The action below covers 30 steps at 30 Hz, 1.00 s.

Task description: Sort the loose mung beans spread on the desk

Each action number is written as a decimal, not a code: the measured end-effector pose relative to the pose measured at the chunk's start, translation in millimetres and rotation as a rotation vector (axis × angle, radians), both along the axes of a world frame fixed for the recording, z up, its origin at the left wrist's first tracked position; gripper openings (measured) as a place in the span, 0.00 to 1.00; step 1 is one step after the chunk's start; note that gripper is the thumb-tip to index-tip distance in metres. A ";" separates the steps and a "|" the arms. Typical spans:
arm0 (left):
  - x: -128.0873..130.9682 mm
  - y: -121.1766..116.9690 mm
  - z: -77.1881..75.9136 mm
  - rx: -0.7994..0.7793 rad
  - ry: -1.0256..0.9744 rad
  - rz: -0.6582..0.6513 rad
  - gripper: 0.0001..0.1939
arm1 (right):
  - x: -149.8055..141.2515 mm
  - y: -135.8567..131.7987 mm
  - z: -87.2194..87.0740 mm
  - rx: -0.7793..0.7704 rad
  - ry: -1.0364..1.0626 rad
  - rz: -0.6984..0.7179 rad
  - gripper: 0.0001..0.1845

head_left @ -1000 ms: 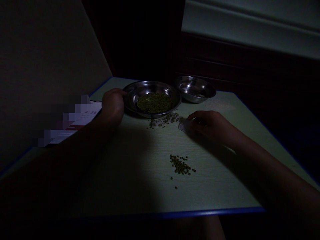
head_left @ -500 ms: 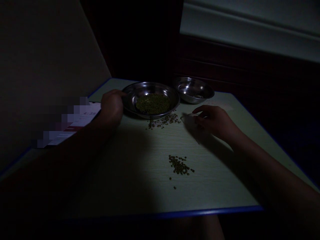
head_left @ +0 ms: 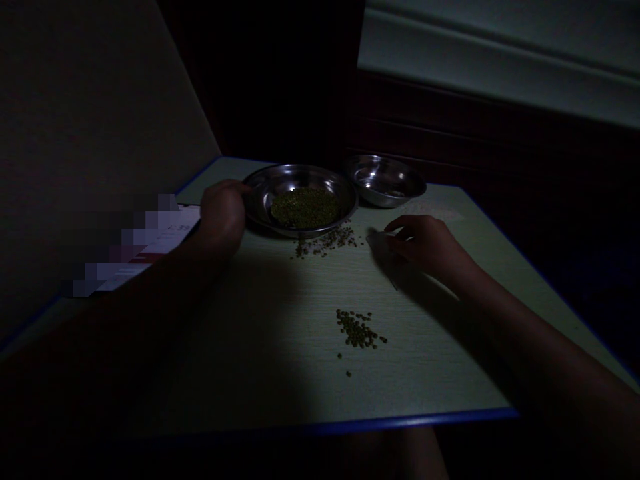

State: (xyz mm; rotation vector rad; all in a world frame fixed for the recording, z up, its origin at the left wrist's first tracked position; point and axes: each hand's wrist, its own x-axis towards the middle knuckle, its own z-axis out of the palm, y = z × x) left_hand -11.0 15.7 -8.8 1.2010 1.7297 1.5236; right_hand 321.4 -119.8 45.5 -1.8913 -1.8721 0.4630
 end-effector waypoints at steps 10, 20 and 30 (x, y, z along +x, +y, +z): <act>6.3 -8.7 7.5 0.012 -0.040 0.024 0.07 | 17.1 5.6 13.6 -0.010 0.028 -0.145 0.18; 6.1 -10.8 7.7 0.020 -0.027 -0.010 0.06 | 46.3 20.3 -3.9 -0.044 0.023 0.008 0.16; 5.2 -13.7 7.7 -0.019 0.024 -0.013 0.04 | 47.8 13.1 4.6 0.324 -0.231 -0.041 0.23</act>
